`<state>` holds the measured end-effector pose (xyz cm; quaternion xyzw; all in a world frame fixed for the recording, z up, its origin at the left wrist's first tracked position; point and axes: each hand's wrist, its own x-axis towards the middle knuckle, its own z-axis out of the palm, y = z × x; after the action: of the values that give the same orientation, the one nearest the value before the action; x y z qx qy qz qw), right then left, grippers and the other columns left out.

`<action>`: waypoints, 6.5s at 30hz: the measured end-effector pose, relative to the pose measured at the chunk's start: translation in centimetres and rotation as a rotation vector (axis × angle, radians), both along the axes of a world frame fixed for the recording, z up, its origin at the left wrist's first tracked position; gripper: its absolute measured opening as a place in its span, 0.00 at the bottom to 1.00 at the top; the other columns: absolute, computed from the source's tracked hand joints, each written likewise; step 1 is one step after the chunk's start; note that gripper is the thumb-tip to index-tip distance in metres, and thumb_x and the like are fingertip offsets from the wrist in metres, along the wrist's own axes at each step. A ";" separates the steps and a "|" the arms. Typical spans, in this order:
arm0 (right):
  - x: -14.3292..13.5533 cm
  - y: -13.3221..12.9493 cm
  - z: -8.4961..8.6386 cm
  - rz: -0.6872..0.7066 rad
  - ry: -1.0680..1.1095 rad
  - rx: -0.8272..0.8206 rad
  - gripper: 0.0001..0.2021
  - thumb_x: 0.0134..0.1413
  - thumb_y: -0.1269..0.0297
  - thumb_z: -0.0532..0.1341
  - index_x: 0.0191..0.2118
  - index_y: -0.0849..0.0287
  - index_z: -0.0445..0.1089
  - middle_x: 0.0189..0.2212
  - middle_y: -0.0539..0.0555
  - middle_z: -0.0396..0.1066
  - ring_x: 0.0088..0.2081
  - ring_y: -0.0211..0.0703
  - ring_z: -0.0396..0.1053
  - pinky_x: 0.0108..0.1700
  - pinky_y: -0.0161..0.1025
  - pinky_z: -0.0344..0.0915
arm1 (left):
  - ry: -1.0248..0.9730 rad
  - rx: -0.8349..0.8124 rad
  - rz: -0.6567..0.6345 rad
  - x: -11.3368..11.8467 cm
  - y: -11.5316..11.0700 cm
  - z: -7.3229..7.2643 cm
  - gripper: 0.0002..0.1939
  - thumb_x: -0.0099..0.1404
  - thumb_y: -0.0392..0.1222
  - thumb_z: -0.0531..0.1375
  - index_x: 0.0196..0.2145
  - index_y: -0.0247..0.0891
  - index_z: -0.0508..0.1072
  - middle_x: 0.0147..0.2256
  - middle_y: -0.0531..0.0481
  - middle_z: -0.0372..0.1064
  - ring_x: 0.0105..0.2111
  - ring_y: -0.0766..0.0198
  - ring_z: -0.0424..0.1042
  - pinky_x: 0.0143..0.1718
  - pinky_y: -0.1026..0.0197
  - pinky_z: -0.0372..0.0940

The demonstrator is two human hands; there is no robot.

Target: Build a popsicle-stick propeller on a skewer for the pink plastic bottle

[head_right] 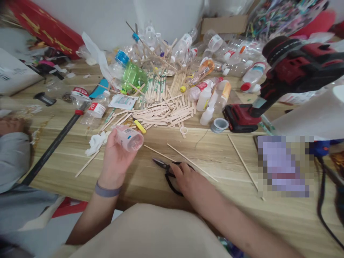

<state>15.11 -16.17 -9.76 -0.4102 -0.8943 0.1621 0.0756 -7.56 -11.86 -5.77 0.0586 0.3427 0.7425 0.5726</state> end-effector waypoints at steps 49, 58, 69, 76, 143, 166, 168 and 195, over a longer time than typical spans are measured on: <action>-0.8 3.4 7.9 0.001 0.066 -0.235 0.19 0.47 0.49 0.66 0.44 0.52 0.72 0.32 0.51 0.66 0.29 0.40 0.61 0.29 0.36 0.50 | 0.145 -0.086 -0.172 2.3 -1.9 1.6 0.12 0.65 0.44 0.61 0.43 0.37 0.72 0.37 0.48 0.77 0.39 0.60 0.77 0.45 0.59 0.70; -0.9 3.0 6.9 0.058 0.530 -1.251 0.28 0.49 0.35 0.56 0.40 0.58 0.64 0.24 0.45 0.51 0.23 0.33 0.48 0.23 0.32 0.46 | 0.083 0.076 -0.266 2.6 -1.5 2.7 0.12 0.65 0.50 0.59 0.38 0.39 0.72 0.34 0.50 0.76 0.36 0.61 0.77 0.43 0.56 0.73; -1.5 3.2 7.8 -0.011 0.033 -0.080 0.18 0.44 0.55 0.68 0.44 0.49 0.74 0.33 0.51 0.68 0.30 0.41 0.64 0.29 0.36 0.49 | 0.105 -0.102 -0.263 2.1 -1.1 1.0 0.07 0.66 0.43 0.60 0.39 0.36 0.71 0.33 0.50 0.75 0.32 0.63 0.76 0.39 0.61 0.72; -1.8 2.8 6.5 -0.018 0.625 -1.318 0.28 0.42 0.37 0.63 0.37 0.58 0.66 0.24 0.44 0.53 0.24 0.33 0.48 0.25 0.32 0.45 | 0.014 0.037 -0.342 2.4 -1.2 1.2 0.14 0.63 0.51 0.61 0.37 0.37 0.73 0.33 0.49 0.75 0.36 0.59 0.76 0.47 0.53 0.70; 0.0 4.0 6.6 -0.129 0.115 0.307 0.14 0.52 0.55 0.63 0.42 0.55 0.75 0.31 0.54 0.69 0.26 0.39 0.63 0.26 0.35 0.47 | 0.078 0.090 -0.415 1.3 0.1 2.6 0.10 0.62 0.39 0.58 0.42 0.37 0.71 0.37 0.46 0.74 0.40 0.55 0.75 0.41 0.52 0.72; -2.2 4.0 6.0 0.064 1.020 -1.394 0.26 0.48 0.36 0.60 0.38 0.56 0.66 0.22 0.43 0.49 0.20 0.30 0.42 0.21 0.32 0.40 | -0.141 0.155 -0.331 3.3 1.0 2.1 0.15 0.66 0.52 0.53 0.37 0.40 0.72 0.34 0.50 0.74 0.36 0.64 0.75 0.40 0.62 0.71; -1.9 4.3 6.6 -0.005 0.786 -0.999 0.22 0.48 0.42 0.63 0.37 0.57 0.70 0.21 0.43 0.52 0.21 0.31 0.46 0.22 0.32 0.43 | -0.074 0.136 -0.371 3.0 1.0 2.0 0.12 0.62 0.48 0.58 0.40 0.39 0.73 0.36 0.49 0.75 0.38 0.61 0.76 0.42 0.58 0.71; -3.4 3.7 7.1 -0.072 0.815 -1.202 0.19 0.49 0.44 0.61 0.33 0.56 0.65 0.19 0.42 0.49 0.19 0.32 0.43 0.21 0.32 0.41 | 0.066 -0.039 -0.286 3.0 1.8 2.4 0.17 0.69 0.53 0.53 0.32 0.39 0.71 0.29 0.53 0.72 0.29 0.65 0.74 0.41 0.56 0.73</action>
<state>11.73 -12.48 -2.65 -0.3170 -0.5377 0.7627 0.1695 -4.53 -10.07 -3.32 0.1203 0.3637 0.6442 0.6620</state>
